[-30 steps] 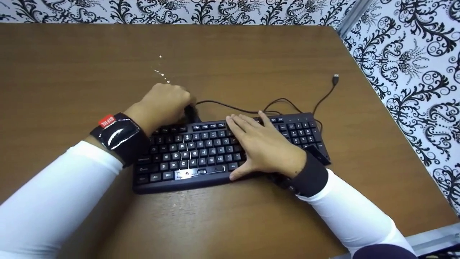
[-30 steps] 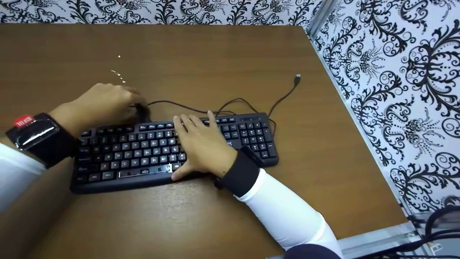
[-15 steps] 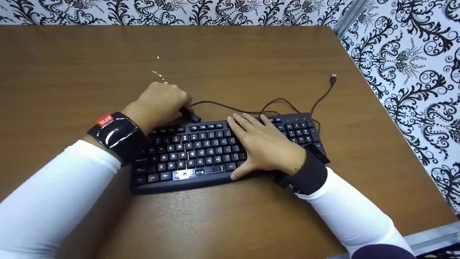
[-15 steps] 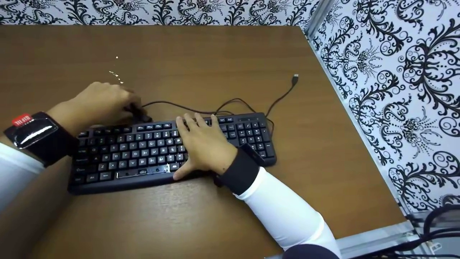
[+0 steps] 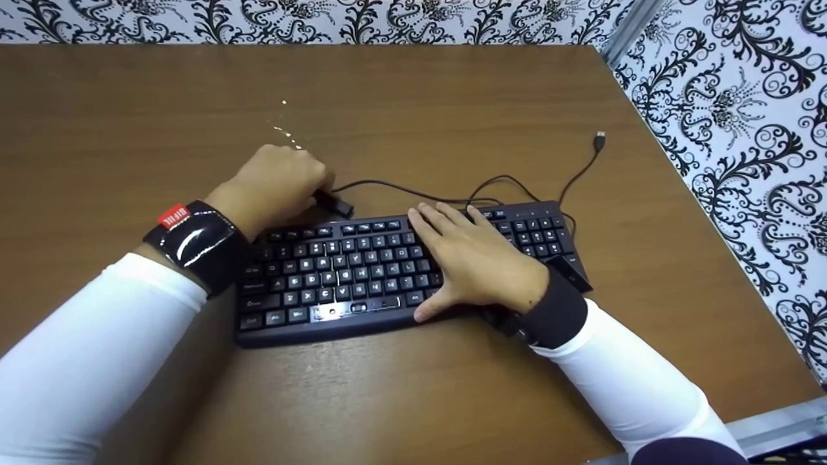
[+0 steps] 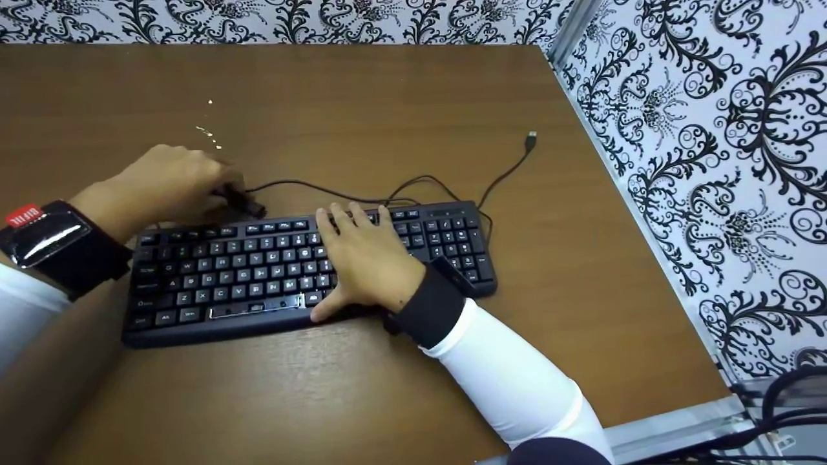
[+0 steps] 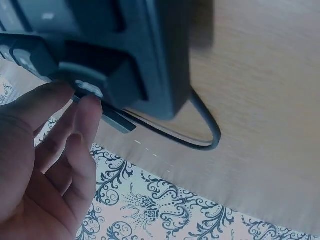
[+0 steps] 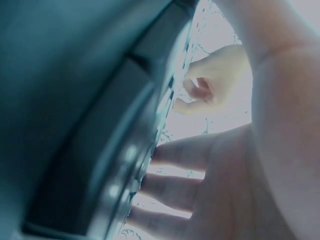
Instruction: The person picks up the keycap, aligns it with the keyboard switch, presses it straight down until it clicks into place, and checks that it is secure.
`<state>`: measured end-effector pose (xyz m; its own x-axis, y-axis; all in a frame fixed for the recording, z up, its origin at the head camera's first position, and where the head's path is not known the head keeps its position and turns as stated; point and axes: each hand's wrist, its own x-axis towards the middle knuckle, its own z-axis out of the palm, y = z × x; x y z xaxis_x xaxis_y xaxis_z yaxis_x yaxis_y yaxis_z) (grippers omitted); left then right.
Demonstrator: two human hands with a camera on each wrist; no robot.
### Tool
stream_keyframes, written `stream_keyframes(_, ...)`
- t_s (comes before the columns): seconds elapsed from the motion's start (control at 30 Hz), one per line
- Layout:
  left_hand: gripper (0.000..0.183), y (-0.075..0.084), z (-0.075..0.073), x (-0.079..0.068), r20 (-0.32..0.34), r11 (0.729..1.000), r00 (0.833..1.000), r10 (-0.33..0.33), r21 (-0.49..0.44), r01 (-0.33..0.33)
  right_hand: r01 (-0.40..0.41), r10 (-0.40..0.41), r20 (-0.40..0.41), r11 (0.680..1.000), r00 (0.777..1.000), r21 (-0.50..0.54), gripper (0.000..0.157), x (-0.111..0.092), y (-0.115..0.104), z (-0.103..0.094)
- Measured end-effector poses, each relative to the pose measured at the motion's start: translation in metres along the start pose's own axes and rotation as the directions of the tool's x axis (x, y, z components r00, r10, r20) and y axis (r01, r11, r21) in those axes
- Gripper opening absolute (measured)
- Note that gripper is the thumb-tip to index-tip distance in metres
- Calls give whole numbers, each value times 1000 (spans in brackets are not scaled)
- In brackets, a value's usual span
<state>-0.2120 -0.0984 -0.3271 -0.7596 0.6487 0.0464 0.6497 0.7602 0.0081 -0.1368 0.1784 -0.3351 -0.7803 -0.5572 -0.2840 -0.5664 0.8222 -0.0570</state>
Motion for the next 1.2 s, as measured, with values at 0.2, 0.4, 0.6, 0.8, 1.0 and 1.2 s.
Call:
stream_keyframes(0.2,9,8,-6,0,-27,998,1000,13,57,-11,5,-5,-7,1000,1000,1,140,1,0,1)
stream_keyframes(0.4,20,25,-12,-12,-63,998,998,21,57,-18,7,-7,-13,1000,1000,1,140,2,0,2)
stream_keyframes(0.6,17,46,-14,-32,-149,998,986,68,11,-67,18,-19,-26,1000,1000,-4,140,1,2,2)
stream_keyframes(0.8,18,73,-11,-47,-171,992,979,109,-40,-117,23,-23,-34,1000,999,-6,139,0,4,4)
stream_keyframes(1.0,14,97,-3,-60,-162,984,975,150,-74,-164,24,-25,-26,1000,999,-9,139,1,3,4)
stream_keyframes(1.2,15,113,4,-68,-113,987,983,143,-50,-150,26,-26,-22,1000,999,-13,139,1,2,3)
